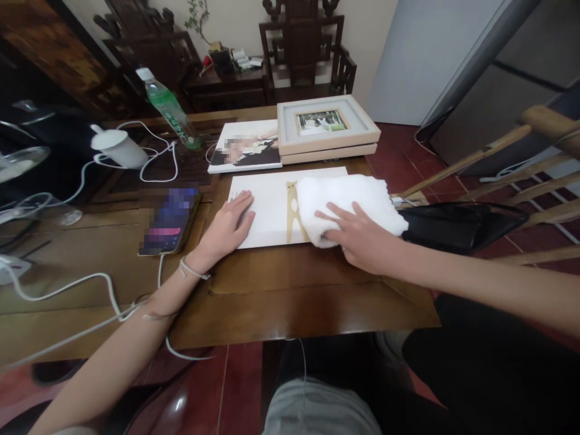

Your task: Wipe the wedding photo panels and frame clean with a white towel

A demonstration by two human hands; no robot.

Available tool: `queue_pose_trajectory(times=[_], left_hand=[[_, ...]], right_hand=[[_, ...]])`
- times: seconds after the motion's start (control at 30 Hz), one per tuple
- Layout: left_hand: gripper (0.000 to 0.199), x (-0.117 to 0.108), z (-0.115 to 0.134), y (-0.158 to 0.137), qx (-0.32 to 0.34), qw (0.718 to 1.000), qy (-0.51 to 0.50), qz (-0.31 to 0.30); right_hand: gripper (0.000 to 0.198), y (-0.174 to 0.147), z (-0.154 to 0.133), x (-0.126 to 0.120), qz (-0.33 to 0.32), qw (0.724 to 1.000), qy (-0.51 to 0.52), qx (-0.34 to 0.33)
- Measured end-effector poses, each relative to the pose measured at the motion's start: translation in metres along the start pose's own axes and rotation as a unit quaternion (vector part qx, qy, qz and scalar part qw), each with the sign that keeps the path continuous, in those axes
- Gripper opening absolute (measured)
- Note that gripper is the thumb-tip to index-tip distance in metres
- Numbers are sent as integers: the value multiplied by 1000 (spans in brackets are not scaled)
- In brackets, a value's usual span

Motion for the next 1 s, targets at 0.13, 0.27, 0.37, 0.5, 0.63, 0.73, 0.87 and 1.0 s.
queue_pose_trajectory(times=[0.13, 0.27, 0.37, 0.5, 0.63, 0.73, 0.87, 1.0], left_hand=[[60, 0, -1, 0, 0, 1000, 2, 7], [59, 0, -1, 0, 3, 1000, 1, 5], [60, 0, 0, 0, 5, 1000, -1, 5], [60, 0, -1, 0, 3, 1000, -1, 3], [58, 1, -2, 0, 0, 1000, -2, -1], [59, 1, -2, 0, -3, 1000, -3, -2], [57, 0, -1, 1, -3, 1000, -3, -4], [57, 0, 0, 0, -3, 1000, -4, -6]], right_hand=[[59, -6, -8, 0, 0, 1000, -3, -16], [58, 5, 9, -8, 0, 1000, 3, -21], [57, 22, 30, -15, -7, 1000, 8, -3], [55, 45, 56, -22, -19, 999, 15, 34], [54, 54, 63, -23, 0, 998, 22, 57], [55, 47, 53, -16, 10, 998, 25, 50], [57, 22, 26, -5, 22, 999, 14, 20], [54, -4, 1, -1, 9, 1000, 8, -15]])
Point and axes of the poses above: each hand's wrist, its own y-axis towards the middle knuckle, its own x-axis out of the palm, z = x × y, the point moved 5 cm from there along y, towards the middle knuckle, and after that the axes turned 11 degrees about -z, right-handed, at the moved point
